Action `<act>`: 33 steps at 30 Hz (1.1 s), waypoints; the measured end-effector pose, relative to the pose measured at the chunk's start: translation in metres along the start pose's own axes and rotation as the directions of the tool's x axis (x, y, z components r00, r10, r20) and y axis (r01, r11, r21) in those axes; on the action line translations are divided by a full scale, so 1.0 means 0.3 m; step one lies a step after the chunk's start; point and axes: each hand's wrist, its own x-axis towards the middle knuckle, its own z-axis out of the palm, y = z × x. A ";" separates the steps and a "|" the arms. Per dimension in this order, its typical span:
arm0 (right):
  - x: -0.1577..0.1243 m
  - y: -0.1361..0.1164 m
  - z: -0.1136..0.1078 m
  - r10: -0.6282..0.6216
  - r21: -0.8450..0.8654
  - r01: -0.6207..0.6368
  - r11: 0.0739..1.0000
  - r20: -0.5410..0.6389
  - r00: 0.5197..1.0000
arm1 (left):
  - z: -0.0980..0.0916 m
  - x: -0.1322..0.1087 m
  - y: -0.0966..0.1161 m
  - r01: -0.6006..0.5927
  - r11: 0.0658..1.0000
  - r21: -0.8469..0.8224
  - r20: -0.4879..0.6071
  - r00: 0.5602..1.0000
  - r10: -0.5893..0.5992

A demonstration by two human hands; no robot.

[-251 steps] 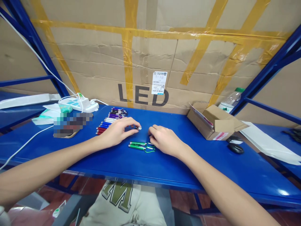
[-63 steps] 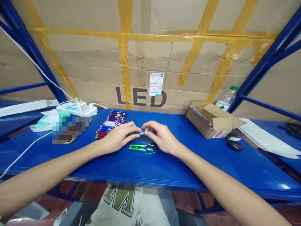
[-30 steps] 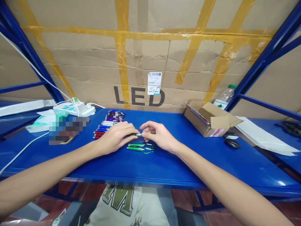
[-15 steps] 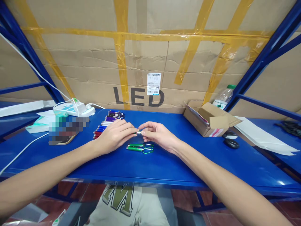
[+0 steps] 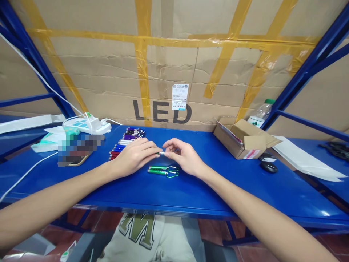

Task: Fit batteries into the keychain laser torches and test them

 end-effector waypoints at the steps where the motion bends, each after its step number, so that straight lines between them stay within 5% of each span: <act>1: -0.003 0.000 0.000 -0.023 -0.031 0.023 0.999 0.007 1.000 | 0.000 -0.001 0.000 -0.002 1.000 -0.007 0.007 1.000 0.002; 14: -0.034 -0.022 -0.013 -0.264 -0.358 0.273 0.893 0.074 0.962 | 0.012 -0.005 -0.006 0.001 0.979 -0.204 -0.013 1.000 -0.004; 20: -0.009 -0.015 -0.001 0.004 0.076 -0.008 0.997 0.058 0.998 | 0.009 -0.005 -0.003 -0.096 0.994 -0.056 -0.105 0.990 0.090; 26: -0.001 -0.029 -0.009 0.267 0.438 -0.326 0.838 0.191 0.944 | -0.001 -0.004 0.000 -0.229 0.960 0.163 -0.226 0.938 0.262; 33: 0.000 -0.027 -0.019 0.381 0.553 -0.474 0.685 0.283 0.880 | -0.018 0.005 0.011 -0.273 0.934 0.229 -0.243 0.913 0.326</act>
